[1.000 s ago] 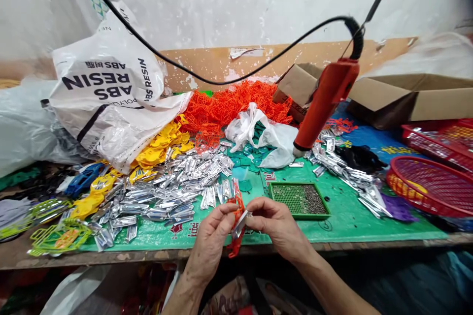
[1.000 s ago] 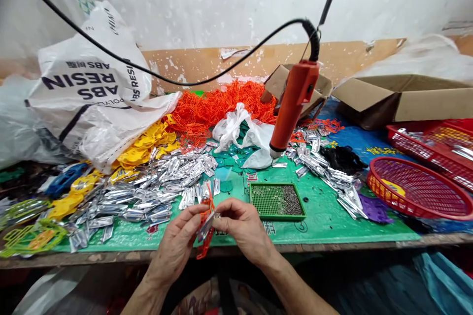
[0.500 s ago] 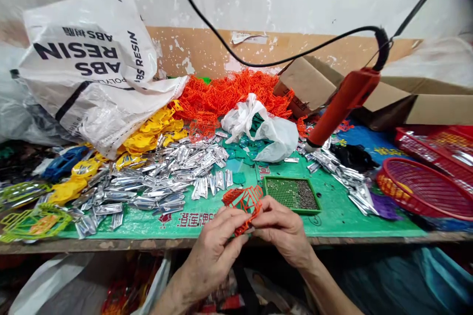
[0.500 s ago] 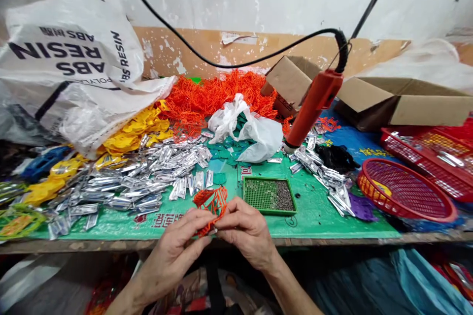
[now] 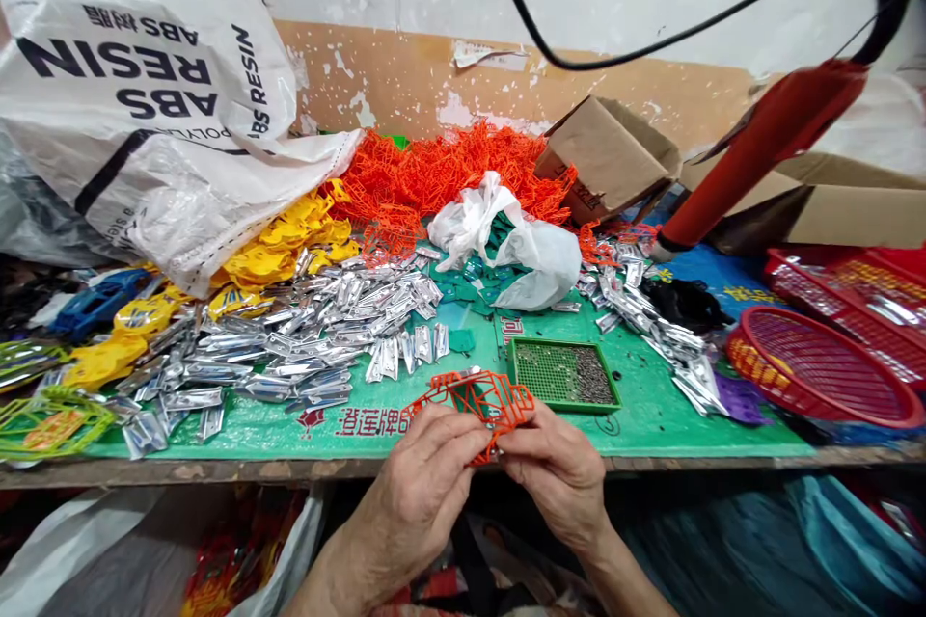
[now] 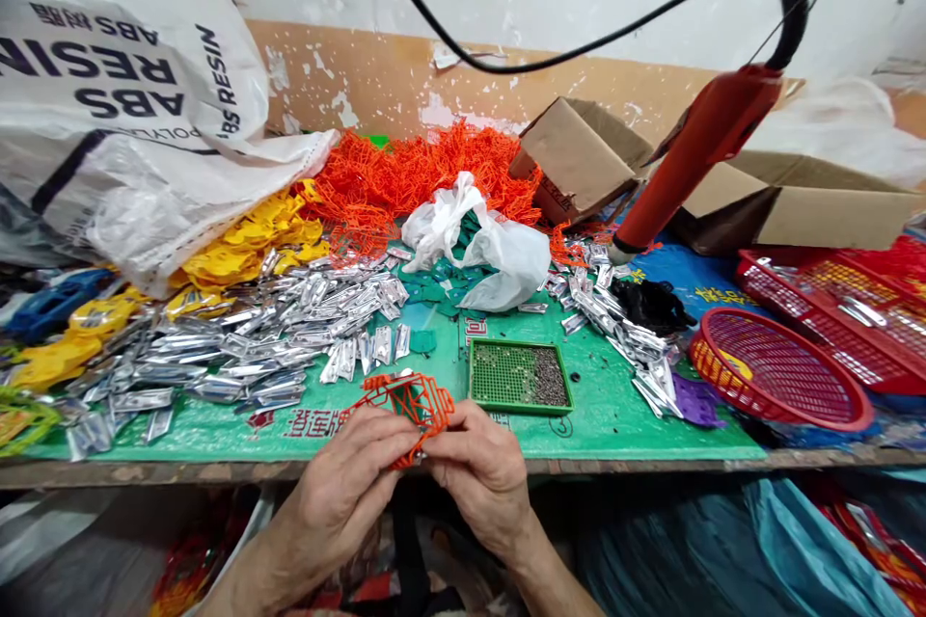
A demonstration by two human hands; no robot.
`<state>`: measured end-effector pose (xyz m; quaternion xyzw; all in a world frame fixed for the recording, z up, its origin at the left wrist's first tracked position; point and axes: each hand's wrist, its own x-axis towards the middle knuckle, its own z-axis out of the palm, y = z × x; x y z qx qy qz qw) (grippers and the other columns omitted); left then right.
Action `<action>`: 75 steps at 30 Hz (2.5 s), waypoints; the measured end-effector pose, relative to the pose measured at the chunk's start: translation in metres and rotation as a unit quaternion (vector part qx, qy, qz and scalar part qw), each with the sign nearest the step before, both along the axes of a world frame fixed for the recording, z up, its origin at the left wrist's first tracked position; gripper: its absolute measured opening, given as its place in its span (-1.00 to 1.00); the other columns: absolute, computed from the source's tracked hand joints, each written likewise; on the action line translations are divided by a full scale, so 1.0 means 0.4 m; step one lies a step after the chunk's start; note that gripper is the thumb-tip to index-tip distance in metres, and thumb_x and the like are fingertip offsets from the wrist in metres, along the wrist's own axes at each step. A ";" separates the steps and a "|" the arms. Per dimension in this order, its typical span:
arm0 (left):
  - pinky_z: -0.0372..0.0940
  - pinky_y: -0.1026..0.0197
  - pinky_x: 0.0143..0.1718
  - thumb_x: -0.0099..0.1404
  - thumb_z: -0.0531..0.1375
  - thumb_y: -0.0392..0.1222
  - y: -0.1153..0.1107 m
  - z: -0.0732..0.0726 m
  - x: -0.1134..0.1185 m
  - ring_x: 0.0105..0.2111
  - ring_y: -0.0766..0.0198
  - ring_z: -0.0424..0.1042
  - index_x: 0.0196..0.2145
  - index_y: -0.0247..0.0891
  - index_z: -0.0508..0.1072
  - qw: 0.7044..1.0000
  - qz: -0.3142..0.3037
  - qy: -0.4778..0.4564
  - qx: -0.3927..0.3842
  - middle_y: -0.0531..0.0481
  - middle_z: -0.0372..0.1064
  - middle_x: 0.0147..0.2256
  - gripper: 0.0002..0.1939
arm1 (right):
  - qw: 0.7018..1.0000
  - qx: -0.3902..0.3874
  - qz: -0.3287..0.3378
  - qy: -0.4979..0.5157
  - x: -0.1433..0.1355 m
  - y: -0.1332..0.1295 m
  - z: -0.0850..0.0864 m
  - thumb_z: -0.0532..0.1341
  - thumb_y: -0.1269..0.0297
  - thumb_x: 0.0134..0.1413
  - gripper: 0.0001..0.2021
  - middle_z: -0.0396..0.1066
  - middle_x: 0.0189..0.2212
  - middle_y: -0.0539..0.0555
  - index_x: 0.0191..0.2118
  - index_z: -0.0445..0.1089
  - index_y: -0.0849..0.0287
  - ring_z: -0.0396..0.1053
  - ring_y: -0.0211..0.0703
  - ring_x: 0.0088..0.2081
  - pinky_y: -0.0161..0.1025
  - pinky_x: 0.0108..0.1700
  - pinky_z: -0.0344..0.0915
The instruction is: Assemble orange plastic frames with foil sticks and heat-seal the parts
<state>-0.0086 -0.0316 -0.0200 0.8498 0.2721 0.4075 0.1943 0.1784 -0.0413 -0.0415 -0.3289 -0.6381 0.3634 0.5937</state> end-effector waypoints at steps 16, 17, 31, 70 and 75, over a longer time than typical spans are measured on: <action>0.41 0.09 -0.14 0.25 0.03 -0.57 0.000 0.008 0.008 -0.18 0.16 0.42 0.00 -0.28 0.36 0.999 0.024 0.035 0.025 -0.16 0.48 -0.18 -0.58 | 1.000 -0.019 -0.014 0.009 -0.003 -0.008 -0.025 0.35 0.45 0.11 -0.73 0.45 -0.30 0.02 -0.15 0.57 -0.12 0.41 -0.16 -0.27 -0.23 -0.22 0.34; 0.41 0.09 -0.14 0.25 0.03 -0.57 0.001 0.008 0.009 -0.18 0.16 0.43 0.01 -0.28 0.36 0.999 0.023 0.033 0.025 -0.16 0.48 -0.18 -0.57 | 1.000 -0.019 -0.014 0.010 -0.003 -0.009 -0.026 0.35 0.45 0.11 -0.73 0.45 -0.30 0.02 -0.15 0.57 -0.12 0.42 -0.15 -0.27 -0.22 -0.22 0.35; 0.39 0.08 -0.25 0.36 -0.01 -0.48 0.001 0.017 0.019 -0.27 0.14 0.36 -0.14 -0.36 0.38 0.991 0.037 0.110 0.061 -0.18 0.45 -0.27 -0.77 | 0.989 0.028 -0.100 -0.102 -0.008 -0.022 -0.029 0.27 0.45 0.18 -0.68 0.44 -0.39 0.01 -0.03 0.51 -0.12 0.37 -0.20 -0.40 -0.28 -0.36 0.29; 0.27 -0.09 0.00 0.22 0.17 -0.59 -0.002 -0.032 0.010 0.04 -0.01 0.26 -0.25 -0.28 0.38 0.975 0.186 0.029 0.120 -0.12 0.48 -0.15 -0.74 | 0.956 0.104 -0.185 -0.202 -0.015 -0.032 -0.085 0.15 0.53 0.26 -0.78 0.44 -0.35 0.08 -0.06 0.42 0.17 0.41 -0.20 -0.36 -0.32 -0.32 0.36; 0.23 -0.08 0.03 0.23 0.16 -0.59 0.001 -0.032 0.007 0.02 0.04 0.27 -0.22 -0.27 0.37 0.980 0.171 0.027 0.101 -0.08 0.52 -0.19 -0.73 | 0.955 0.102 -0.181 -0.211 -0.013 -0.028 -0.082 0.14 0.50 0.27 -0.81 0.45 -0.36 0.08 -0.07 0.41 0.17 0.42 -0.19 -0.36 -0.31 -0.34 0.35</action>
